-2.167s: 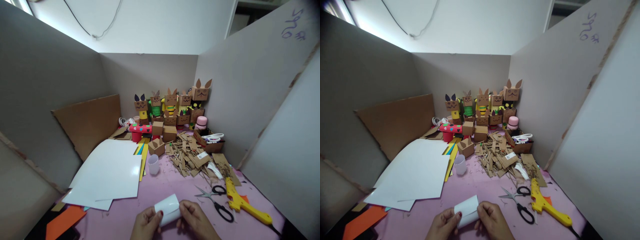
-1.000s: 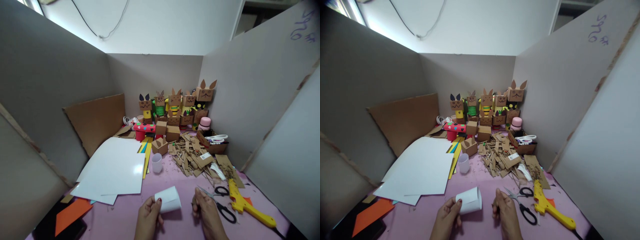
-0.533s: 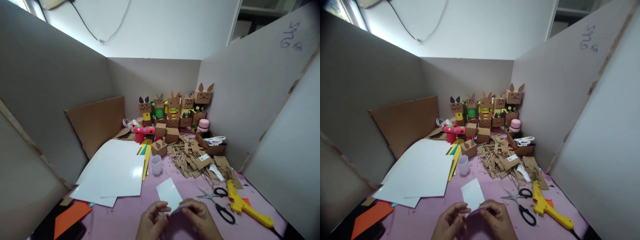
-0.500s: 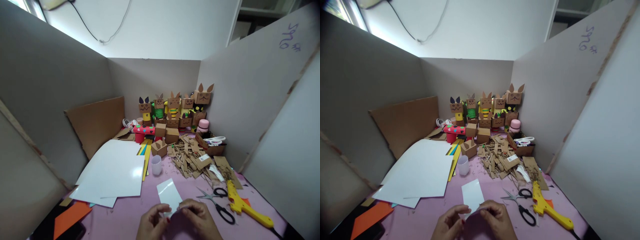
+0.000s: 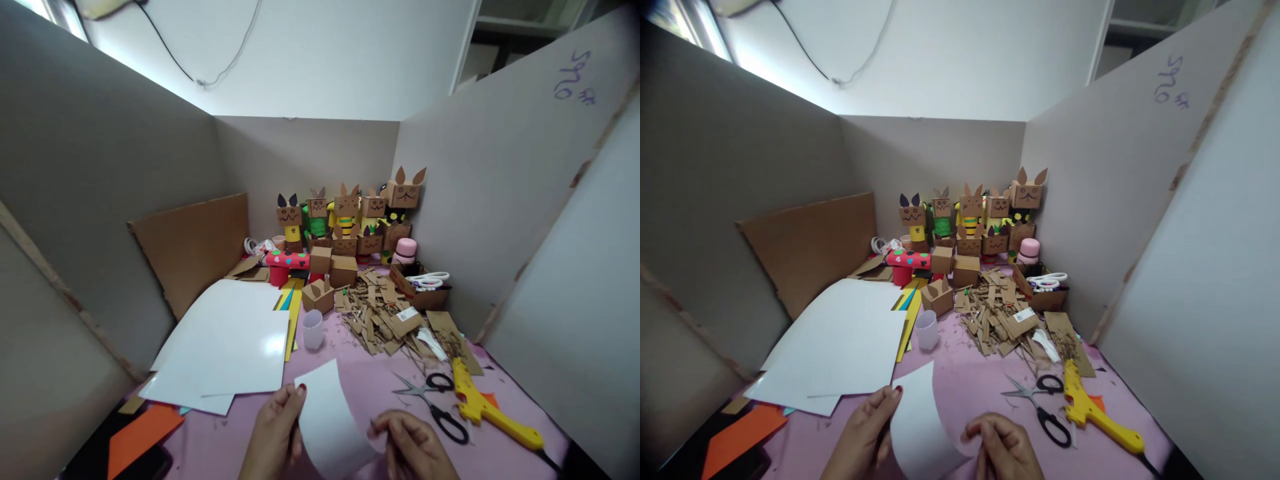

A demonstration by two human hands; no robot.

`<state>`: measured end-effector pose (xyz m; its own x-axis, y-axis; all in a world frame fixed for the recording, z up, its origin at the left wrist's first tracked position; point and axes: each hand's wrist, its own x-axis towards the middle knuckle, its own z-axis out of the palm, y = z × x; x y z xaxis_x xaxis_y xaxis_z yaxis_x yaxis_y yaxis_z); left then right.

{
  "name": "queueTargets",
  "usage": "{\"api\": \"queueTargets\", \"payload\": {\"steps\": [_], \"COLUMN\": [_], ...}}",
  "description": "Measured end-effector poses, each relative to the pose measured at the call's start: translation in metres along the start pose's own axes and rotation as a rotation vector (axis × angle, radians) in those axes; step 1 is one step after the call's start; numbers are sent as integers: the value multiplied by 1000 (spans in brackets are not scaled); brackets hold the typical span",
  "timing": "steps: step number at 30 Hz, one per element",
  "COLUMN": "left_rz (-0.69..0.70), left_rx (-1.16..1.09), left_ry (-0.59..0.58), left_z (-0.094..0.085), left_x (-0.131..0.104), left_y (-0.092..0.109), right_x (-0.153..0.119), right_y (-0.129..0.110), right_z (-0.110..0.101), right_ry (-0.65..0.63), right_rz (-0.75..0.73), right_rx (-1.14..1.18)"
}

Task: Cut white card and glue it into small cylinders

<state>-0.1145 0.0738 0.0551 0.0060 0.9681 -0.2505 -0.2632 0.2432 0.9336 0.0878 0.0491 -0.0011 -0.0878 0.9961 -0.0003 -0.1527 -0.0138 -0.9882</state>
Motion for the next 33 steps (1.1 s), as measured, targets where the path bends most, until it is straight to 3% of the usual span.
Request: {"api": "queueTargets", "payload": {"steps": [4,6,9,13,16,18,21,23,25,27,29,32,33], "left_rz": [-17,9,69,135,190,212,308,480,678,829,910,865,824], "left_rx": [150,288,364,433,495,540,695,890,1086,1224,1352,1513,1539], "left_ry": [-99,-118,-88,-73,-81,-82,-42,21,42,-45,-220,-421,-414], "left_z": [-4,-6,-9,-8,-6,-5,-7,-9,-10,-10,-9,-9,-10], "left_x": [23,35,50,59,58,55,47,40,34,30,30,36,39], "left_y": [-18,-27,-33,-33,-34,-35,-38,-40,-45,-53,-64,-84,-90], "right_x": [1,1,2,3,6,8,8,4,-4,-12,-17,-17,-16], "right_y": [-3,3,16,27,23,17,8,7,10,15,18,17,15], "right_z": [-2,-2,-2,0,-8,-26,-76,-116,-153,-179,-191,-192,-190], "right_ry": [127,131,123,126,164,242,407,551,615,565,508,452,445], "right_rz": [-470,-649,-785,-821,-815,-773,-593,-399,-269,-204,-166,-134,-125], "right_rx": [-414,-638,-886,-1062,-1126,-1181,-1323,-1413,-1505,-1602,-1655,-1656,-1646]}}
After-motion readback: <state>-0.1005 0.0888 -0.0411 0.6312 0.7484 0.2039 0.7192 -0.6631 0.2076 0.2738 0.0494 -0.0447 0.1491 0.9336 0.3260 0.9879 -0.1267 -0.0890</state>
